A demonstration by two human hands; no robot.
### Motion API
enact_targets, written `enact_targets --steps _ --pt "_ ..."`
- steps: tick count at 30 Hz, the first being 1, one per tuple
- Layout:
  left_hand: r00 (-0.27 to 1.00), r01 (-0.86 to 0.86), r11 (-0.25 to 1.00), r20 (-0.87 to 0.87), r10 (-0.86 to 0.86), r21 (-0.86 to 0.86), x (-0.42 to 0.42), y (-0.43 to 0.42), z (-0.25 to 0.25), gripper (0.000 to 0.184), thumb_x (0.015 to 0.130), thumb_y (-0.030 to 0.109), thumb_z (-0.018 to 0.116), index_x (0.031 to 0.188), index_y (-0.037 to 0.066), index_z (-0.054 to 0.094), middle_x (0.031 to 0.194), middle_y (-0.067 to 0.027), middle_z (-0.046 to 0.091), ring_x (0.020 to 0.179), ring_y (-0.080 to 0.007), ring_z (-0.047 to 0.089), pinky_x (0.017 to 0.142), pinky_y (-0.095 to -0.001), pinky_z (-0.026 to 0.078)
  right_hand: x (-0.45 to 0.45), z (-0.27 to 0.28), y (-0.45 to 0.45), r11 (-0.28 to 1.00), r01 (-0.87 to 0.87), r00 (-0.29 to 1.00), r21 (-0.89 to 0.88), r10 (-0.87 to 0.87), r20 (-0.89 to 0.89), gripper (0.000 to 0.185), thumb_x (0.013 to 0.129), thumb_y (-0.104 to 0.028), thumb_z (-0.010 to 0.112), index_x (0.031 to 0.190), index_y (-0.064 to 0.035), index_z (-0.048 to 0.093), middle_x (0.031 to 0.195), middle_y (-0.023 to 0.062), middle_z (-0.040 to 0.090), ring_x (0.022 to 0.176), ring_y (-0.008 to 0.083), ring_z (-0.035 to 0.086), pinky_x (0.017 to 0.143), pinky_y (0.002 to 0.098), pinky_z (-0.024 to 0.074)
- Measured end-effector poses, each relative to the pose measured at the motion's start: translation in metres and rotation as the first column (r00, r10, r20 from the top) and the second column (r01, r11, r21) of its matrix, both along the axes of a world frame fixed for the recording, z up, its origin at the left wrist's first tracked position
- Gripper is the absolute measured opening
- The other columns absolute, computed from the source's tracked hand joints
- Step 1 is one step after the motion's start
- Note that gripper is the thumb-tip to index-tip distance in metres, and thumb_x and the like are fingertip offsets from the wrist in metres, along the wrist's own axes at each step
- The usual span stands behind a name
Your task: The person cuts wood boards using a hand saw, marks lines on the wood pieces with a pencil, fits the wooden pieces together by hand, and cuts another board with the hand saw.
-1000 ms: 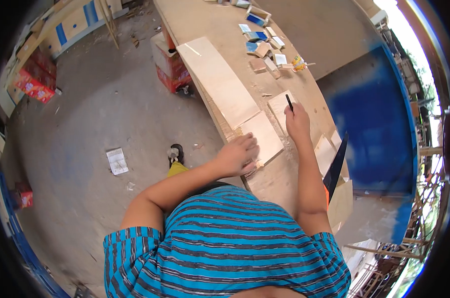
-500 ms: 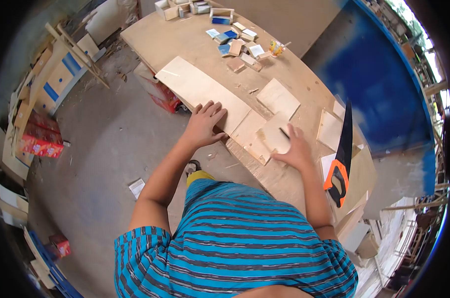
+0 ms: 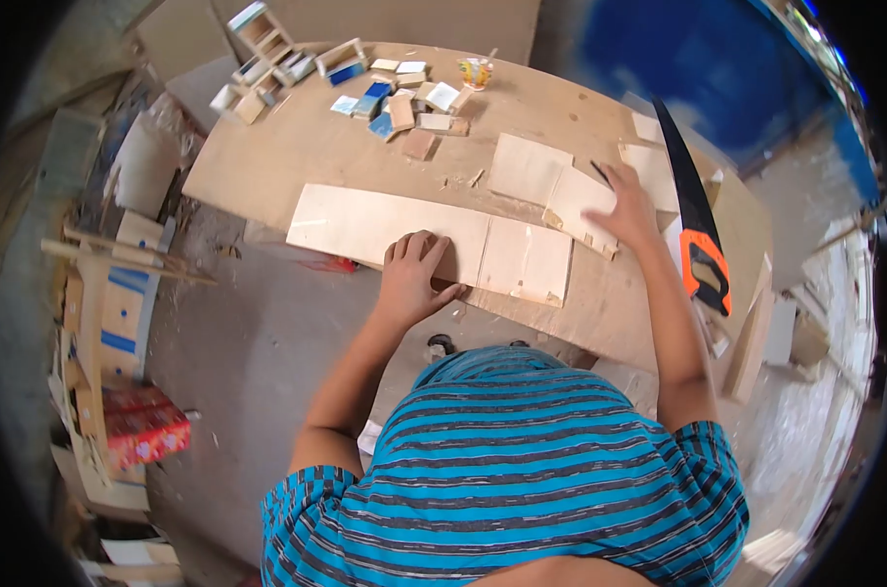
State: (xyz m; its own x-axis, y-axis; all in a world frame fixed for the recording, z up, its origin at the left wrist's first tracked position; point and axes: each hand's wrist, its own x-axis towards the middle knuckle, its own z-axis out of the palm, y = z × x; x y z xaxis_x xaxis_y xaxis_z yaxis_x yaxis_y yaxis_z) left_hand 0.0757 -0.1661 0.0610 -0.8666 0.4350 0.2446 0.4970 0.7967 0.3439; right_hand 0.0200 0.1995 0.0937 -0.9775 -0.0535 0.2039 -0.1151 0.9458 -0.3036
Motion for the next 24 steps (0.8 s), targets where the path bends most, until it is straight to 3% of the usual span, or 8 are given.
enact_targets --steps 2,5,7,13,19,22,24 --pt "0.997 0.071 0.997 0.008 -0.07 -0.005 -0.008 0.0 -0.002 0.073 0.062 0.038 0.078 0.125 0.01 0.054 0.128 -0.0153 0.047 0.122 -0.0355 0.041 0.102 -0.0494 0.032 -0.013 -0.007 -0.001 0.987 0.1 0.994 -0.123 -0.105 -0.036 0.05 0.074 -0.022 0.065 0.122 -0.0083 0.056 0.117 0.0219 0.055 0.105 0.0392 0.055 0.089 0.0437 0.0454" --pt "0.981 0.193 0.979 -0.004 -0.194 -0.057 -0.021 0.004 -0.004 0.078 0.062 0.044 0.077 0.128 0.01 0.052 0.135 -0.0174 0.042 0.132 -0.0377 0.032 0.108 -0.0521 0.024 -0.03 -0.03 -0.011 0.972 0.073 0.994 -0.222 -0.052 0.099 0.033 0.078 -0.011 0.052 0.108 -0.0075 0.064 0.105 0.0224 0.059 0.098 0.0388 0.057 0.084 0.0454 0.0459" --pt "0.961 0.275 0.957 0.018 -0.275 -0.095 -0.031 0.006 -0.005 0.082 0.063 0.049 0.076 0.131 0.01 0.05 0.141 -0.0182 0.038 0.137 -0.0384 0.025 0.11 -0.0535 0.019 -0.032 -0.033 -0.03 0.977 0.056 0.987 -0.206 -0.024 0.157 0.032 0.077 -0.009 0.05 0.104 -0.0079 0.067 0.1 0.0243 0.06 0.098 0.0391 0.057 0.085 0.0452 0.0458" --pt "0.888 0.459 0.881 0.066 -0.454 -0.113 -0.059 0.014 -0.011 0.092 0.064 0.062 0.069 0.137 0.011 0.045 0.144 -0.0201 0.033 0.136 -0.0395 0.025 0.111 -0.0533 0.016 -0.054 -0.055 -0.063 0.942 0.182 0.982 -0.283 -0.162 0.096 0.033 0.076 -0.007 0.053 0.106 -0.0071 0.066 0.102 0.0234 0.06 0.096 0.0392 0.057 0.083 0.0435 0.0464" --pt "0.857 0.513 0.849 0.014 -0.516 -0.123 -0.065 0.018 -0.015 0.096 0.062 0.065 0.068 0.138 0.012 0.043 0.144 -0.0206 0.034 0.135 -0.0398 0.026 0.11 -0.0544 0.016 -0.06 -0.056 -0.049 0.931 0.206 0.947 -0.301 -0.268 -0.179 0.035 0.073 -0.006 0.058 0.107 -0.008 0.066 0.102 0.0202 0.061 0.091 0.0342 0.061 0.083 0.0405 0.0485" --pt "0.858 0.512 0.849 0.021 -0.514 -0.131 -0.062 0.018 -0.013 0.095 0.063 0.063 0.068 0.139 0.012 0.042 0.144 -0.0206 0.034 0.135 -0.0393 0.026 0.11 -0.0549 0.017 -0.023 -0.034 -0.019 0.906 0.242 0.913 -0.347 -0.334 -0.235 0.034 0.073 -0.003 0.057 0.105 -0.0079 0.067 0.1 0.0165 0.063 0.087 0.0295 0.063 0.078 0.0373 0.0501" --pt "0.861 0.506 0.85 0.025 -0.508 -0.143 -0.06 0.019 -0.012 0.094 0.063 0.06 0.07 0.139 0.013 0.041 0.143 -0.0205 0.034 0.135 -0.0389 0.026 0.11 -0.0544 0.016 0.009 -0.032 0.005 0.81 0.383 0.861 -0.445 -0.488 -0.147 0.031 0.072 -0.002 0.056 0.1 -0.0074 0.068 0.098 0.0156 0.064 0.09 0.0294 0.062 0.078 0.0351 0.0497"
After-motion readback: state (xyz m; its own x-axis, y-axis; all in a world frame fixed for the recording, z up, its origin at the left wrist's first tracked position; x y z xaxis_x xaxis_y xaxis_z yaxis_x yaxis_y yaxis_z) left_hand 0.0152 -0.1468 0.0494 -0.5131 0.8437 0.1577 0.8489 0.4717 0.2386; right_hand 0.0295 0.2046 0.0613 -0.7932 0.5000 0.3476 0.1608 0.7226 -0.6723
